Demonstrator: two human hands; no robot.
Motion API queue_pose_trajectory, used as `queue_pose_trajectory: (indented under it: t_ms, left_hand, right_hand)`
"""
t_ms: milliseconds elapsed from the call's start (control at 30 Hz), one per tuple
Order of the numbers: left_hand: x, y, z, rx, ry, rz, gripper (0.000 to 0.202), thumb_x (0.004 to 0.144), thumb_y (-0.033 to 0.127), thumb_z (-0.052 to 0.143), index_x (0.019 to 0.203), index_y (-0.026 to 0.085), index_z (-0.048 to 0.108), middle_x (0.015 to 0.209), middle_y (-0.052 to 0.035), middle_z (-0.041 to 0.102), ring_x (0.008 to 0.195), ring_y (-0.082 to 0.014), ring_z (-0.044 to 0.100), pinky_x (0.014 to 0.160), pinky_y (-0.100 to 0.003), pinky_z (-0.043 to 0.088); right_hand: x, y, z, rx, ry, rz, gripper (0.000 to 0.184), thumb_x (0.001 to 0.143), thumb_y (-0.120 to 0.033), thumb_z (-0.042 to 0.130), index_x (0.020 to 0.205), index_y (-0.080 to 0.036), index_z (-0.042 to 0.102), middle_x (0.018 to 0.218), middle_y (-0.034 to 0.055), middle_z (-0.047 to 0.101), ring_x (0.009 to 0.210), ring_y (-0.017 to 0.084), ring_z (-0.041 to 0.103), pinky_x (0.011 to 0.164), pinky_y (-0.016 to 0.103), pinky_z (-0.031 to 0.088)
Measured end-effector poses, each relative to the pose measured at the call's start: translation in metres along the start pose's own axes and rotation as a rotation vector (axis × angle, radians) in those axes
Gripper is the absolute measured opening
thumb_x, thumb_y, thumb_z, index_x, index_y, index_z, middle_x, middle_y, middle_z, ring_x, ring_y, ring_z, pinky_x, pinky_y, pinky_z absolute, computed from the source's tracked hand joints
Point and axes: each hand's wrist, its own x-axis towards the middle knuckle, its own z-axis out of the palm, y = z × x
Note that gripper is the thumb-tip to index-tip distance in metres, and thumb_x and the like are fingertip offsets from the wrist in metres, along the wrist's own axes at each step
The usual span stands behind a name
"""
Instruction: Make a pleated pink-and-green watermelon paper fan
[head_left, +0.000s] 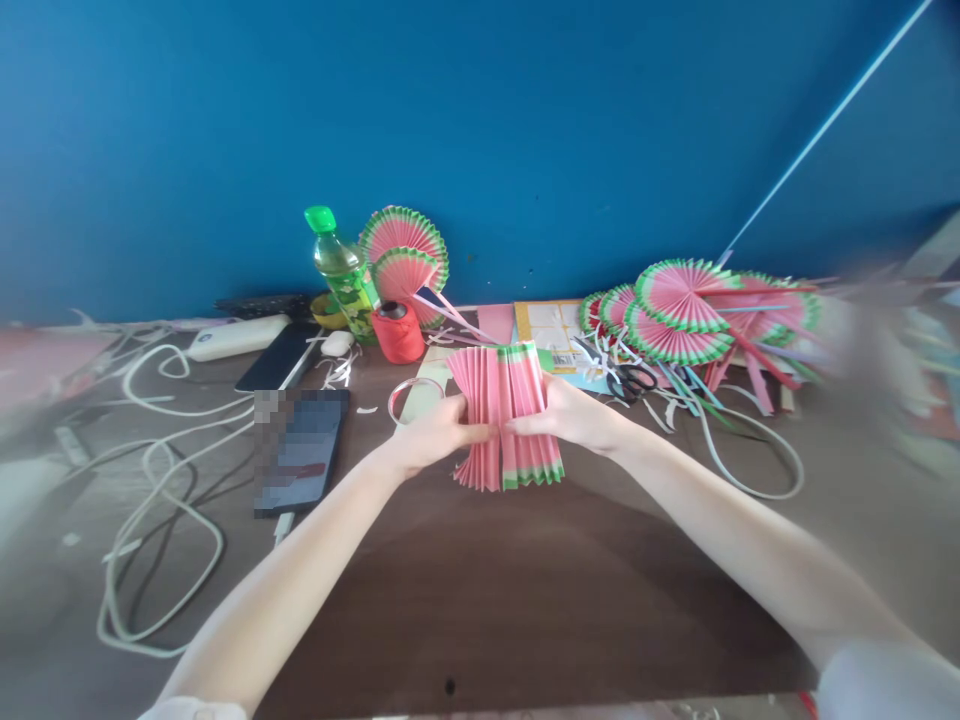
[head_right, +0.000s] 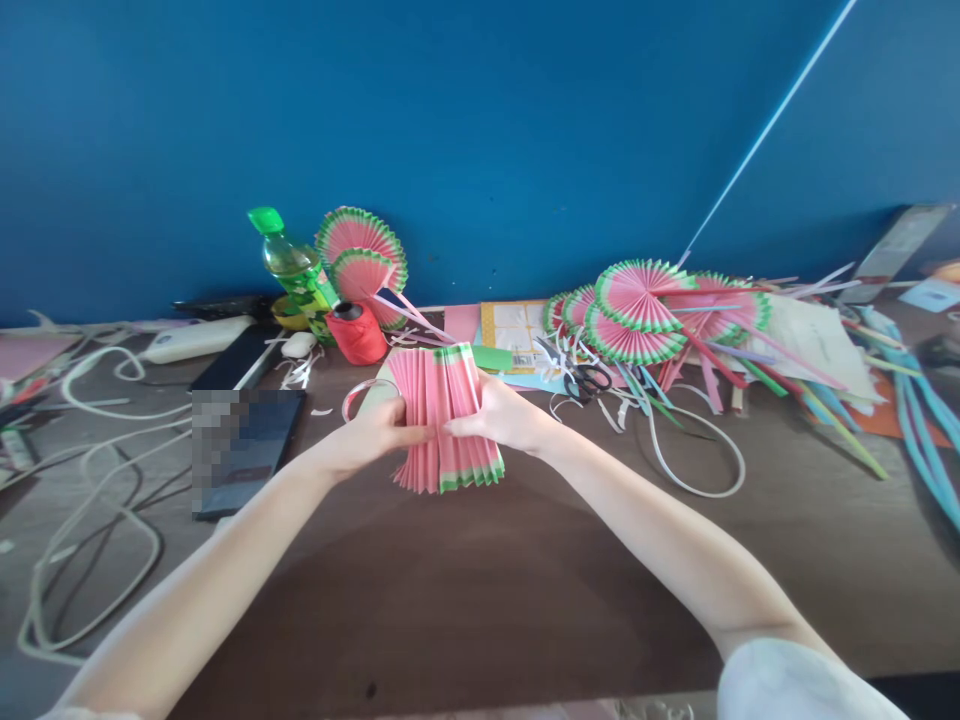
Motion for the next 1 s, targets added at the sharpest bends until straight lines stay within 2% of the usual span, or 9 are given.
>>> queue_pose_trajectory:
  t_ms: [200, 367, 533, 767, 867, 1000]
  left_hand:
    - [-0.0003, -0.0011, 0.0035, 0.117, 0.077, -0.061, 0.032, 0.065, 0.041, 0.065, 0.068, 0.017, 0.045, 0.063, 0.0024, 0.048, 0.058, -0.0123, 0.045, 0.053, -0.026, 0.032]
    - [0.0010, -0.0053, 0.0047, 0.160, 0.086, -0.061, 0.030, 0.066, 0.041, 0.064, 0.070, 0.017, 0.046, 0.066, 0.0017, 0.050, 0.061, -0.0129, 0.047, 0.054, -0.027, 0.034]
    - [0.0010, -0.0046, 0.0052, 0.011, 0.043, -0.072, 0.030, 0.065, 0.038, 0.068, 0.077, 0.016, 0.050, 0.075, -0.0009, 0.057, 0.069, -0.0153, 0.054, 0.060, -0.028, 0.042]
    - [0.0009, -0.0032, 0.0063, -0.250, -0.073, -0.063, 0.043, 0.065, 0.029, 0.070, 0.102, 0.014, 0.053, 0.099, -0.0082, 0.062, 0.091, -0.0211, 0.060, 0.082, -0.036, 0.047]
    - [0.0008, -0.0044, 0.0073, -0.272, -0.078, -0.047, 0.047, 0.066, 0.029, 0.070, 0.107, 0.015, 0.052, 0.104, -0.0094, 0.062, 0.096, -0.0231, 0.059, 0.084, -0.038, 0.047]
    - [0.0002, -0.0050, 0.0078, -0.208, -0.054, -0.029, 0.043, 0.066, 0.030, 0.070, 0.103, 0.017, 0.054, 0.099, -0.0076, 0.063, 0.092, -0.0235, 0.060, 0.080, -0.037, 0.047]
  right_hand:
    - [-0.0003, 0.0004, 0.0033, -0.041, 0.021, -0.009, 0.047, 0.061, -0.010, 0.065, 0.107, -0.017, 0.056, 0.101, 0.0041, 0.064, 0.089, 0.021, 0.061, 0.084, 0.040, 0.049]
    - [0.0014, 0.0051, 0.0050, -0.061, 0.029, -0.034, 0.047, 0.061, -0.008, 0.062, 0.108, -0.017, 0.055, 0.101, 0.0040, 0.064, 0.090, 0.021, 0.061, 0.084, 0.040, 0.049]
    - [0.0017, 0.0049, 0.0042, -0.082, 0.034, -0.003, 0.048, 0.062, -0.009, 0.060, 0.109, -0.018, 0.055, 0.098, 0.0043, 0.064, 0.086, 0.021, 0.061, 0.082, 0.041, 0.049]
    - [0.0018, 0.0044, 0.0045, -0.043, 0.044, 0.001, 0.047, 0.062, -0.009, 0.061, 0.109, -0.016, 0.056, 0.101, 0.0053, 0.064, 0.090, 0.022, 0.060, 0.084, 0.040, 0.049]
    - [0.0020, 0.0059, 0.0050, -0.033, 0.043, 0.014, 0.046, 0.062, -0.009, 0.061, 0.107, -0.016, 0.056, 0.102, 0.0050, 0.064, 0.094, 0.022, 0.060, 0.086, 0.041, 0.048]
    - [0.0016, 0.0049, 0.0050, -0.031, 0.034, 0.037, 0.046, 0.063, -0.010, 0.062, 0.108, -0.017, 0.056, 0.102, 0.0054, 0.065, 0.093, 0.022, 0.061, 0.087, 0.042, 0.048]
